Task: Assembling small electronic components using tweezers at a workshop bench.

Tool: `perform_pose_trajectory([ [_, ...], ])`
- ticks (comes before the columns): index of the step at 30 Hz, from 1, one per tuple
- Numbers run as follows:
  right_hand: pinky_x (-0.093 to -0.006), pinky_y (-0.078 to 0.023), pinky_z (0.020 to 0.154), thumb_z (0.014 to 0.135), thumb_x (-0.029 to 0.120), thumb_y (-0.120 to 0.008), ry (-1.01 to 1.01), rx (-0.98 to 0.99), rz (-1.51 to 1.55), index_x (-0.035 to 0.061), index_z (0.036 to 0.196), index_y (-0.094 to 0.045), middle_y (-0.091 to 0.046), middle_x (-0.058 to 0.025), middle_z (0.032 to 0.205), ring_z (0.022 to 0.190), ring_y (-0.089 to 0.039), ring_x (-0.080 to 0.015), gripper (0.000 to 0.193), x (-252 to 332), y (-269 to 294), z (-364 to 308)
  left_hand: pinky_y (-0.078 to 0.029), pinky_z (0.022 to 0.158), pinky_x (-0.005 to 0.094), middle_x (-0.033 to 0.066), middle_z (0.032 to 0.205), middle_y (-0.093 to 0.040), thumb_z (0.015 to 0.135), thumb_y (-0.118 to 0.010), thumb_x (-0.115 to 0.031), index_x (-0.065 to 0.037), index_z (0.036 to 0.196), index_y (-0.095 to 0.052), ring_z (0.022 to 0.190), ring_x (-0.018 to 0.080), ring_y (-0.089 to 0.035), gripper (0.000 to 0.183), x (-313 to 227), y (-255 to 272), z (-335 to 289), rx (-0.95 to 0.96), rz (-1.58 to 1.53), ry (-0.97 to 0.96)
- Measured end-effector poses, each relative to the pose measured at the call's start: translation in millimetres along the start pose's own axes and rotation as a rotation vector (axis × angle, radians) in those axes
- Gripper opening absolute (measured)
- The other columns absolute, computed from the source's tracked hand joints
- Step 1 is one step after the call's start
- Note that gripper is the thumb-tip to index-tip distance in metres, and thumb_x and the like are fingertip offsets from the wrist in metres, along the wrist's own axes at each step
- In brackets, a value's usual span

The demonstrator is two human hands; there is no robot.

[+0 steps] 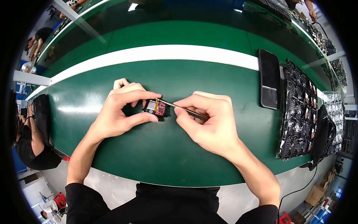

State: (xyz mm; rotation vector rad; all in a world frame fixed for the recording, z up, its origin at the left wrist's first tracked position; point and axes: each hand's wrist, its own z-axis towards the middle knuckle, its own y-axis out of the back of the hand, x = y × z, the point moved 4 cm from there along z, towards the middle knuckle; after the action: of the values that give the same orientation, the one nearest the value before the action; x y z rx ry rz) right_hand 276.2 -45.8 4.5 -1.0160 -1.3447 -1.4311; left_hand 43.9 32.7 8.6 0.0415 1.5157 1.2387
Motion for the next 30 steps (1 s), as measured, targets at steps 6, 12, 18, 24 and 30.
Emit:
perform_pose_trajectory([
  [6,-0.0276,-0.04,0.049,0.09,-0.003,-0.079,0.14,0.011,-0.202,-0.0038,0.1,-0.085,-0.069,-0.0057,0.072,0.055,-0.058,-0.0085,0.011,4,-7,0,-0.031,0.092,0.0343,-0.0027,0.089,-0.067,0.083,-0.1,-0.03,-0.011,0.124,-0.085,0.081,0.0129,-0.054,0.047,2,0,1,0.027,-0.019,0.04],
  [12,-0.0287,-0.042,0.049,0.089,-0.003,-0.079,0.162,-0.015,-0.242,-0.0028,0.1,-0.085,-0.072,-0.0066,0.074,0.054,-0.059,-0.0104,0.012,4,-8,2,-0.032,0.084,0.0343,-0.0005,0.086,-0.065,0.075,-0.101,-0.027,-0.011,0.126,-0.086,0.073,0.0155,-0.042,0.056,2,1,2,0.008,0.009,-0.016],
  [18,-0.0282,-0.041,0.048,0.089,-0.003,-0.079,0.187,-0.02,-0.25,-0.0031,0.099,-0.084,-0.071,-0.0066,0.073,0.053,-0.059,-0.0104,0.011,3,-9,1,-0.032,0.084,0.0342,0.0,0.081,-0.063,0.076,-0.101,-0.026,-0.009,0.125,-0.086,0.072,0.0146,-0.045,0.054,2,1,1,-0.003,-0.004,-0.004],
  [24,-0.026,-0.03,0.049,0.09,-0.007,-0.082,0.21,-0.061,-0.233,-0.0019,0.105,-0.086,-0.061,-0.0004,0.066,0.054,-0.048,-0.0038,0.016,-1,-9,0,-0.033,0.084,0.0337,-0.0006,0.077,-0.062,0.075,-0.1,-0.023,-0.008,0.123,-0.087,0.072,0.0142,-0.046,0.052,3,0,3,-0.017,0.033,-0.015],
  [30,-0.0259,-0.031,0.049,0.09,-0.006,-0.082,0.235,-0.053,-0.241,-0.0021,0.105,-0.086,-0.062,-0.0006,0.067,0.055,-0.049,-0.0039,0.016,1,-11,1,-0.033,0.083,0.0334,-0.0012,0.078,-0.062,0.074,-0.101,-0.021,-0.008,0.123,-0.087,0.073,0.0141,-0.046,0.052,1,2,3,-0.017,0.035,-0.022],
])
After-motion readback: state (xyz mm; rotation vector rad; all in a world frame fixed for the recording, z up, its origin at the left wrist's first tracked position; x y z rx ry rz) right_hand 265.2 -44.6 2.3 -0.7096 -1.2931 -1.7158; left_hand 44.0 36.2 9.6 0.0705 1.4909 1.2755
